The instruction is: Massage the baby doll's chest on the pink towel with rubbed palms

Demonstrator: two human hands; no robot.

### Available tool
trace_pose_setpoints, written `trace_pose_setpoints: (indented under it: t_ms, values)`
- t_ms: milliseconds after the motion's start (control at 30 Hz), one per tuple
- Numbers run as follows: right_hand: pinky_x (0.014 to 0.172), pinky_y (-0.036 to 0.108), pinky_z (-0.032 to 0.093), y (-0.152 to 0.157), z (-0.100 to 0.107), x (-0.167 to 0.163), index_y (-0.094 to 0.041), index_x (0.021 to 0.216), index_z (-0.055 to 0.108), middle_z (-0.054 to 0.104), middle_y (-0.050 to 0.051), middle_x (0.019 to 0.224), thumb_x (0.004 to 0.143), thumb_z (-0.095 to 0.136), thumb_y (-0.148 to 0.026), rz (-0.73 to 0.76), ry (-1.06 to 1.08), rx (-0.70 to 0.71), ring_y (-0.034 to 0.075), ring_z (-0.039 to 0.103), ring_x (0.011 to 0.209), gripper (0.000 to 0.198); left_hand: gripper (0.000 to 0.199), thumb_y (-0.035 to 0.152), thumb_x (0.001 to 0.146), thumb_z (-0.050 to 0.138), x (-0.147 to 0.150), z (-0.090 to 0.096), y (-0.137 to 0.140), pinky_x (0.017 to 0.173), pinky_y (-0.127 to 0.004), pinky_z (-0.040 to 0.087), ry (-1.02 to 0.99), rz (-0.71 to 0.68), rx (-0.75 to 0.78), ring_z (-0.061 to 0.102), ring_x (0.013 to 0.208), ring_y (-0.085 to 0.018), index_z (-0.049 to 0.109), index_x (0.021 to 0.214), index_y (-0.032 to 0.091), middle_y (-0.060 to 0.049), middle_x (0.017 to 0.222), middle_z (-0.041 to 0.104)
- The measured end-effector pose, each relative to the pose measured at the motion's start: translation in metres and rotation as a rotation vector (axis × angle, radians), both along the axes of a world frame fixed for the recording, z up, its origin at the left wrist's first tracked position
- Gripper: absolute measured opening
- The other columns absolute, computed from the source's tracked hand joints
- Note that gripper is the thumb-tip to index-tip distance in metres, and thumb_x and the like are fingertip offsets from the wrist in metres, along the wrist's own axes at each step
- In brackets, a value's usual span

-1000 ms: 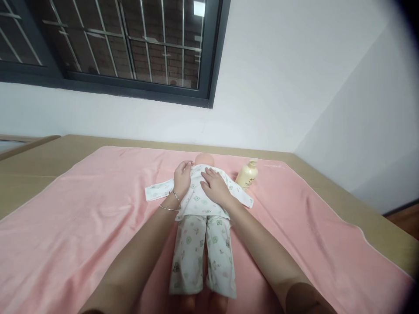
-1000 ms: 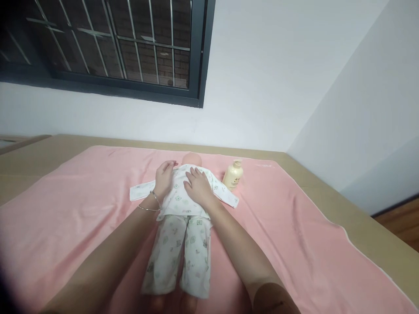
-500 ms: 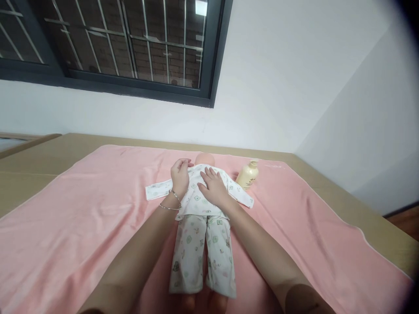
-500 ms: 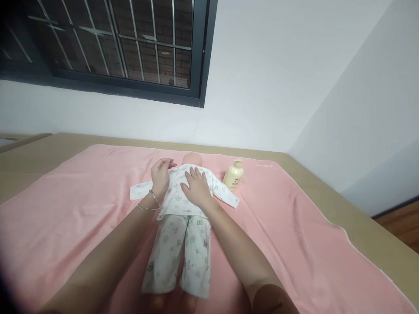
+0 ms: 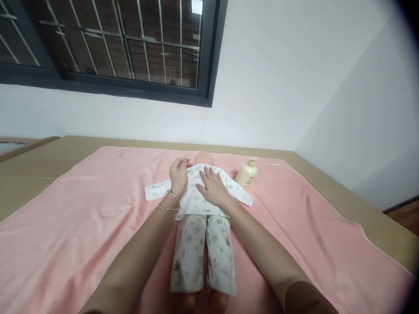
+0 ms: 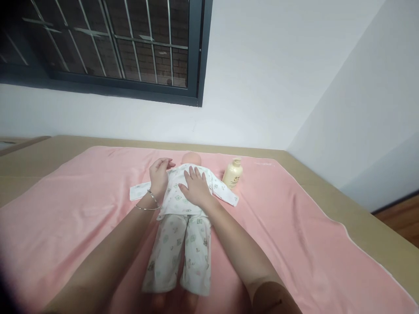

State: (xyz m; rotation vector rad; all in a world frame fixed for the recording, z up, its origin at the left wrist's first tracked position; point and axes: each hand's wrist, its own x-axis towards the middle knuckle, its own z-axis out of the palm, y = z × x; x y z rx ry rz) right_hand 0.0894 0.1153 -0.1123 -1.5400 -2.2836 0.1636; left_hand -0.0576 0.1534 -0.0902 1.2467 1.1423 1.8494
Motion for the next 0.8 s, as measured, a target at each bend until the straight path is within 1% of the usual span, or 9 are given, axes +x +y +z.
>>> trace_pose_setpoints:
  t_ms: [133, 233, 367, 433, 467, 567, 633, 700, 800]
  values:
    - [0.119, 0.056, 0.01, -0.007, 0.013, 0.003, -0.017, 0.156, 0.022, 0.009, 0.011, 0.164, 0.101, 0.028, -0.054, 0.003, -0.074, -0.128, 0.032, 0.004, 0.151, 0.068, 0.019, 0.03, 0.08, 0.053, -0.002, -0.001, 0.002, 0.08, -0.031, 0.049, 0.009, -0.002, -0.007, 0.064, 0.075, -0.018, 0.068, 0.081, 0.019, -0.002, 0.07, 0.068]
    - [0.118, 0.058, 0.015, -0.027, 0.033, 0.004, -0.018, 0.157, 0.021, 0.008, 0.013, 0.164, 0.098, 0.039, -0.052, -0.005, -0.191, -0.238, 0.037, 0.007, 0.15, 0.071, 0.019, 0.03, 0.079, 0.053, -0.003, -0.001, 0.003, 0.078, -0.03, 0.049, 0.004, -0.006, 0.003, 0.064, 0.074, -0.017, 0.068, 0.081, 0.018, -0.002, 0.07, 0.068]
    - [0.115, 0.06, 0.023, -0.056, 0.047, -0.001, -0.021, 0.155, 0.027, 0.009, 0.016, 0.163, 0.076, 0.075, -0.048, 0.115, -0.351, -0.327, 0.042, 0.011, 0.149, 0.096, 0.019, 0.03, 0.078, 0.053, -0.002, -0.001, 0.003, 0.077, -0.03, 0.049, -0.013, -0.011, 0.0, 0.064, 0.073, -0.017, 0.068, 0.08, 0.018, -0.002, 0.069, 0.067]
    - [0.114, 0.063, 0.024, -0.063, 0.043, -0.007, -0.024, 0.155, 0.027, 0.007, 0.015, 0.164, 0.066, 0.085, -0.039, 0.137, -0.411, -0.294, 0.044, 0.008, 0.149, 0.107, 0.019, 0.03, 0.077, 0.053, -0.001, 0.001, 0.003, 0.076, -0.03, 0.05, -0.015, -0.012, -0.008, 0.064, 0.072, -0.017, 0.068, 0.08, 0.018, -0.002, 0.069, 0.067]
    - [0.113, 0.065, 0.024, -0.065, 0.039, -0.011, -0.025, 0.155, 0.026, 0.006, 0.014, 0.164, 0.066, 0.085, -0.035, 0.116, -0.437, -0.255, 0.045, 0.007, 0.148, 0.107, 0.019, 0.03, 0.077, 0.053, -0.001, 0.001, 0.003, 0.076, -0.03, 0.05, -0.014, -0.015, -0.01, 0.064, 0.072, -0.017, 0.068, 0.08, 0.018, -0.002, 0.069, 0.067]
    - [0.107, 0.063, 0.034, -0.07, 0.03, -0.021, -0.021, 0.151, 0.033, 0.013, 0.017, 0.163, 0.078, 0.071, -0.024, 0.043, -0.491, -0.096, 0.048, 0.016, 0.145, 0.083, 0.019, 0.03, 0.077, 0.053, -0.001, 0.005, 0.001, 0.076, -0.031, 0.051, -0.016, -0.029, -0.009, 0.065, 0.072, -0.017, 0.067, 0.08, 0.018, -0.002, 0.069, 0.067]
    - [0.095, 0.053, 0.048, -0.073, 0.031, -0.024, -0.015, 0.138, 0.048, 0.035, 0.022, 0.153, 0.082, 0.061, -0.016, 0.043, -0.501, -0.007, 0.045, 0.037, 0.136, 0.058, 0.019, 0.03, 0.078, 0.053, -0.002, 0.009, -0.001, 0.076, -0.031, 0.052, -0.021, -0.034, 0.002, 0.065, 0.072, -0.017, 0.067, 0.08, 0.018, -0.002, 0.069, 0.067]
    - [0.079, 0.042, 0.054, -0.077, 0.039, -0.024, -0.013, 0.118, 0.059, 0.057, 0.022, 0.129, 0.081, 0.056, -0.01, 0.046, -0.495, 0.046, 0.037, 0.057, 0.116, 0.037, 0.019, 0.03, 0.078, 0.053, -0.003, 0.014, -0.004, 0.076, -0.031, 0.052, -0.026, -0.035, 0.022, 0.065, 0.072, -0.017, 0.068, 0.08, 0.018, -0.002, 0.069, 0.068]
    - [0.065, 0.033, 0.051, -0.081, 0.058, -0.018, -0.015, 0.097, 0.062, 0.066, 0.013, 0.094, 0.08, 0.052, -0.004, 0.053, -0.489, -0.009, 0.027, 0.066, 0.087, 0.022, 0.019, 0.03, 0.077, 0.054, -0.004, 0.021, -0.008, 0.076, -0.031, 0.053, -0.043, -0.035, 0.051, 0.065, 0.071, -0.017, 0.068, 0.079, 0.017, -0.002, 0.069, 0.067]
